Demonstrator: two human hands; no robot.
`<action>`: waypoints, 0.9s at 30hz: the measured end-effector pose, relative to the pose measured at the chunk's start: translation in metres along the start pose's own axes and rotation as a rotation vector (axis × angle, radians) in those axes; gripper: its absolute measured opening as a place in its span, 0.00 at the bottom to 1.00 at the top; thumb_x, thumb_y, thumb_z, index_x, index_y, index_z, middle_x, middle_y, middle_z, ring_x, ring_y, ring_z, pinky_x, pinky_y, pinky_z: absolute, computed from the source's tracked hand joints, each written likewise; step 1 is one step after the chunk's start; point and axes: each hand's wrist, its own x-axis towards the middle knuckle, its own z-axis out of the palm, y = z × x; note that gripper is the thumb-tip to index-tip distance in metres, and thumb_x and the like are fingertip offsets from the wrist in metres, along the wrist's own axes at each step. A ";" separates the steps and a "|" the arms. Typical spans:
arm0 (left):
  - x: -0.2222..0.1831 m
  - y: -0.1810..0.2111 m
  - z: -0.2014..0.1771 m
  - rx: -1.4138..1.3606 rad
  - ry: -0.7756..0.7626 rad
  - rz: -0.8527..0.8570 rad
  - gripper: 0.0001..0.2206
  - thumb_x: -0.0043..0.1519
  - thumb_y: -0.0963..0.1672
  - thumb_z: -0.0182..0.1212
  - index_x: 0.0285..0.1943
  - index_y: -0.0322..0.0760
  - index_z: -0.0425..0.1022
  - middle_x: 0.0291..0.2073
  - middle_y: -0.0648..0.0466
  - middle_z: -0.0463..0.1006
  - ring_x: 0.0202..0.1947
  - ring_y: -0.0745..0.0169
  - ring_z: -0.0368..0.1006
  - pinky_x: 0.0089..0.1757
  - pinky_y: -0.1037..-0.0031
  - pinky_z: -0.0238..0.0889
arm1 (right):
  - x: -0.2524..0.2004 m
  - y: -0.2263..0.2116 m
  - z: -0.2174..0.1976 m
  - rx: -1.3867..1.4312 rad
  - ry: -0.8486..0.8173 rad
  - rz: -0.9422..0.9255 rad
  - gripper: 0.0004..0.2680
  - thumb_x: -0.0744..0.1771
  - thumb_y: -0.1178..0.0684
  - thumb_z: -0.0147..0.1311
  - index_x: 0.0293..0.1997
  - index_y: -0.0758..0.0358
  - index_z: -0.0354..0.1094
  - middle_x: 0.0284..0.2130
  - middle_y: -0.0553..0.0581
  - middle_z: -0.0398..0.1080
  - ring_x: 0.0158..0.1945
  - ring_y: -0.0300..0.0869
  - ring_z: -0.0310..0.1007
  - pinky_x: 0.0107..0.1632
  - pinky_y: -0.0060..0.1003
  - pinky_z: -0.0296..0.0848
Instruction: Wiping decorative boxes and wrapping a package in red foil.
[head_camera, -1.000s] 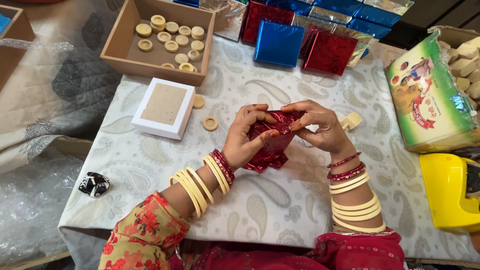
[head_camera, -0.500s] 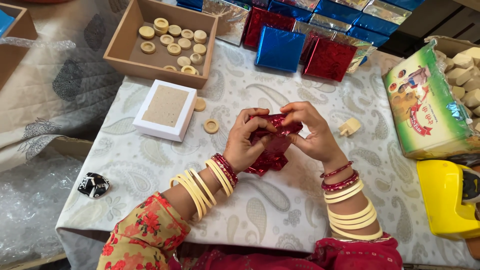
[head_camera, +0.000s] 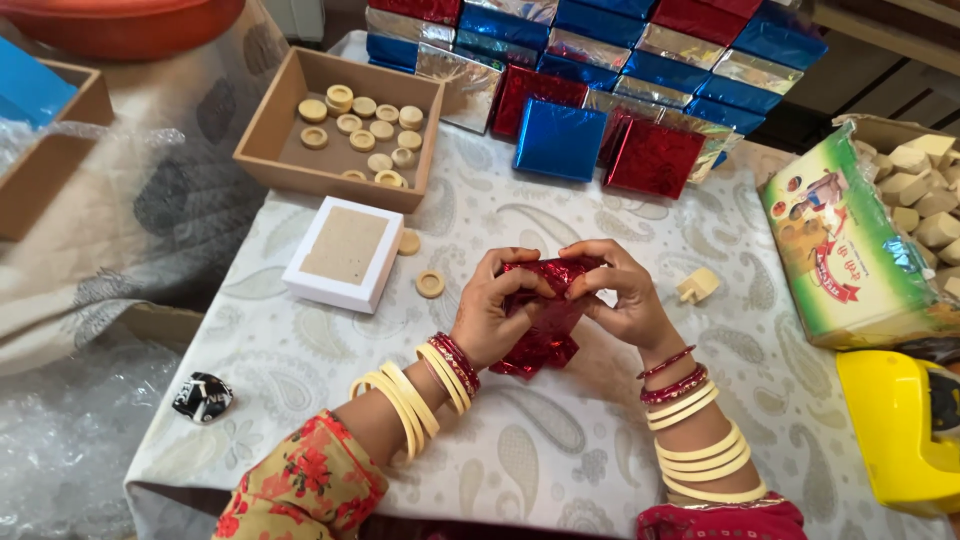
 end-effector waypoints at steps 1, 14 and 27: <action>0.000 0.000 0.000 -0.009 -0.003 -0.013 0.12 0.53 0.35 0.65 0.43 0.40 0.80 0.59 0.45 0.70 0.62 0.51 0.70 0.59 0.67 0.68 | -0.001 0.000 0.000 -0.066 0.003 -0.012 0.05 0.62 0.62 0.62 0.36 0.59 0.75 0.56 0.58 0.70 0.58 0.45 0.72 0.60 0.39 0.74; -0.002 -0.013 0.005 0.006 0.039 0.045 0.10 0.58 0.38 0.69 0.47 0.35 0.76 0.58 0.45 0.72 0.61 0.53 0.70 0.59 0.67 0.66 | 0.005 0.002 0.013 -0.292 0.134 -0.255 0.07 0.62 0.54 0.68 0.34 0.61 0.73 0.49 0.58 0.75 0.56 0.49 0.72 0.58 0.43 0.71; 0.003 -0.014 -0.003 -0.040 0.033 -0.152 0.29 0.60 0.45 0.71 0.67 0.31 0.62 0.44 0.48 0.81 0.43 0.65 0.78 0.48 0.74 0.72 | 0.000 -0.101 -0.014 0.169 0.354 -0.094 0.39 0.64 0.26 0.57 0.80 0.54 0.39 0.74 0.63 0.52 0.75 0.50 0.53 0.69 0.49 0.60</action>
